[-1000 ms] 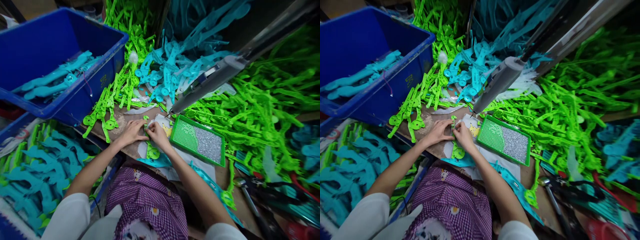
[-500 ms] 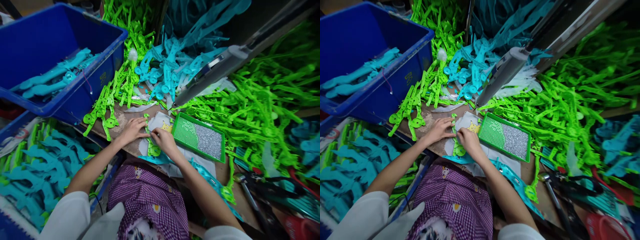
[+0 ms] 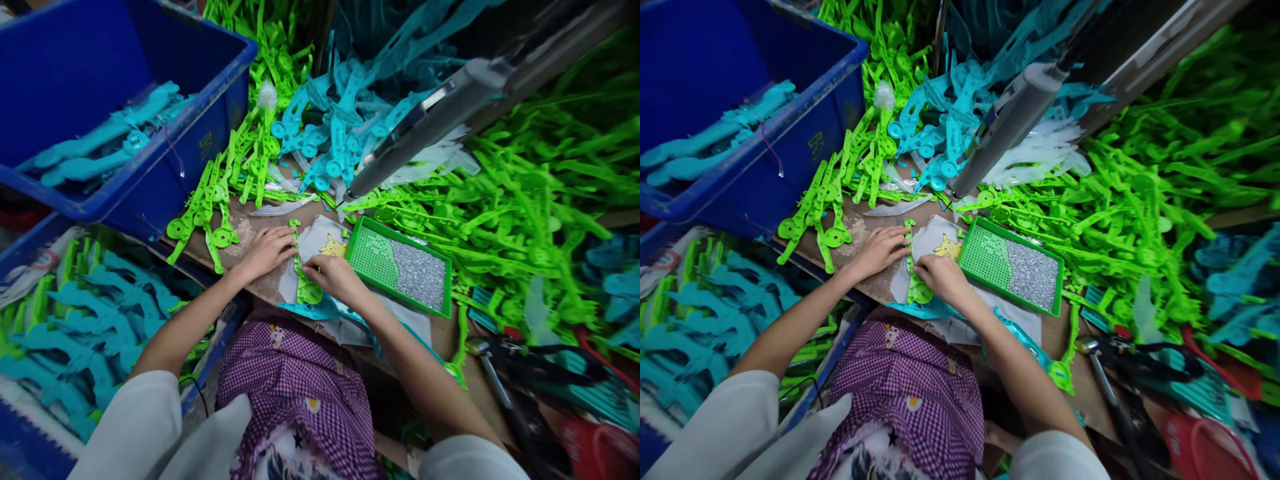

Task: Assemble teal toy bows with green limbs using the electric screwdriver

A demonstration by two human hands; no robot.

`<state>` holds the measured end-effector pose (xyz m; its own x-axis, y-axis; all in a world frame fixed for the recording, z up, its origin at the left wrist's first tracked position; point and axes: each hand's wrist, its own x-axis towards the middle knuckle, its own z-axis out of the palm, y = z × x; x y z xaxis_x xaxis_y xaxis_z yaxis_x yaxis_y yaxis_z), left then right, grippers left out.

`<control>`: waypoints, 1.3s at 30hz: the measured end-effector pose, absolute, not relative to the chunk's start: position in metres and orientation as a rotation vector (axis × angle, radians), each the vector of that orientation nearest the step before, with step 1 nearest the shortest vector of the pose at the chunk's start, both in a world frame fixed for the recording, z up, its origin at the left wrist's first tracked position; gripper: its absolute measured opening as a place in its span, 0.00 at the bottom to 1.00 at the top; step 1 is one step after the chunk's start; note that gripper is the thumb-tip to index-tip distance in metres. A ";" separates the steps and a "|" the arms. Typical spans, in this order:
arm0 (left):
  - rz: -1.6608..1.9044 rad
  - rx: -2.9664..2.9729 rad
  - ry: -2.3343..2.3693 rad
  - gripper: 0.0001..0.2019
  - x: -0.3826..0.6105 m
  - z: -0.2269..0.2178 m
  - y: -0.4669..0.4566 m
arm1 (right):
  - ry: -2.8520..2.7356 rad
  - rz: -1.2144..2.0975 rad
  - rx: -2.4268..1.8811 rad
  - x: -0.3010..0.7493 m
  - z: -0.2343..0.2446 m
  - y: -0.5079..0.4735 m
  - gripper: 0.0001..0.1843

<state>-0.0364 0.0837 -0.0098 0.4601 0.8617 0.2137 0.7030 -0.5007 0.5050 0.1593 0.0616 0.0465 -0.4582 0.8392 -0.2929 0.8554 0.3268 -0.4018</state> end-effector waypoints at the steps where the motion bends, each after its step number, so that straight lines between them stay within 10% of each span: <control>1: 0.641 2.369 1.328 0.11 -0.036 -0.010 0.084 | 2.530 -0.790 1.602 0.158 0.046 0.062 0.10; 13: 0.605 2.316 1.350 0.09 -0.035 -0.010 0.085 | 2.062 -1.418 1.323 0.147 0.037 0.121 0.11; 39: 0.636 2.280 1.364 0.08 -0.034 -0.006 0.085 | 2.109 -1.724 1.244 0.161 0.030 0.124 0.12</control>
